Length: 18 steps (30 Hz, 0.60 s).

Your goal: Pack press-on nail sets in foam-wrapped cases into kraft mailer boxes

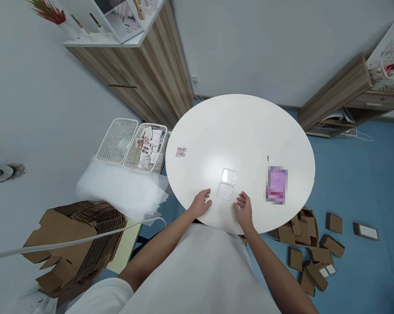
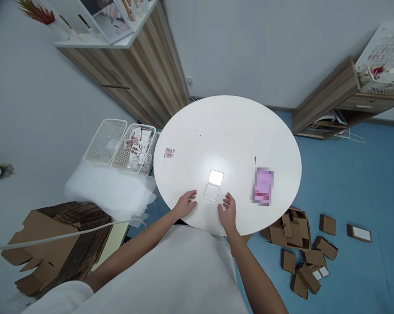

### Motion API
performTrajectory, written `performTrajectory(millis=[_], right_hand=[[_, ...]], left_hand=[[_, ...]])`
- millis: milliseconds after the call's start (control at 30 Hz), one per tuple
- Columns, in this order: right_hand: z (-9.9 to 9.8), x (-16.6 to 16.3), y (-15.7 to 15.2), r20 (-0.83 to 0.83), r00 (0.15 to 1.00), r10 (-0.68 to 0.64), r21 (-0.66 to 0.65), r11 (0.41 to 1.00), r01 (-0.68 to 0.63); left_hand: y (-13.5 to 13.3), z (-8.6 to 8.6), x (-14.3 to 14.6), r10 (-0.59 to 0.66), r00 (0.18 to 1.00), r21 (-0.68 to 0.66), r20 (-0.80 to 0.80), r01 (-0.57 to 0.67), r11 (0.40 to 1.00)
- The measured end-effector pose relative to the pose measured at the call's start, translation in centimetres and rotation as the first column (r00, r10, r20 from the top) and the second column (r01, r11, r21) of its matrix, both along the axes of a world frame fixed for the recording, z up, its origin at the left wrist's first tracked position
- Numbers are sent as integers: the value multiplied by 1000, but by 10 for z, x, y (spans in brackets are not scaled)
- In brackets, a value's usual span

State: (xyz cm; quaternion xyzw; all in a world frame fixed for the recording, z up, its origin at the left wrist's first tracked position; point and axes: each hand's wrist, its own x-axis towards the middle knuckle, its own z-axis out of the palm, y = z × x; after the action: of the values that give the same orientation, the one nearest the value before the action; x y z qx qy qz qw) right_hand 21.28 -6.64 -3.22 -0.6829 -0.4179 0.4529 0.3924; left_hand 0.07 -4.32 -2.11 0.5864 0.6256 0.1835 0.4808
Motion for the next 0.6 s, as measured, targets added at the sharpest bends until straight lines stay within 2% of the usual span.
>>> performTrajectory(millis=[100, 200, 300, 400, 600], right_hand=[[15, -6, -6, 141, 986, -93, 94, 992, 80], [29, -24, -3, 191, 980, -45, 98, 995, 26], [34, -58, 16, 180, 981, 72, 44, 996, -82], [31, -101, 45, 196, 956, 219, 11, 974, -225], [29, -168, 108, 294, 798, 527, -120, 848, -516]], left_hand=[[12, 10, -45, 37, 997, 56, -70, -34, 998], [34, 20, -98, 70, 979, 126, -189, -46, 991], [62, 27, -140, 74, 952, 156, -298, -28, 987], [92, 31, -167, 66, 929, 178, -365, 0, 984], [151, 34, -190, -30, 894, 144, -447, 105, 984]])
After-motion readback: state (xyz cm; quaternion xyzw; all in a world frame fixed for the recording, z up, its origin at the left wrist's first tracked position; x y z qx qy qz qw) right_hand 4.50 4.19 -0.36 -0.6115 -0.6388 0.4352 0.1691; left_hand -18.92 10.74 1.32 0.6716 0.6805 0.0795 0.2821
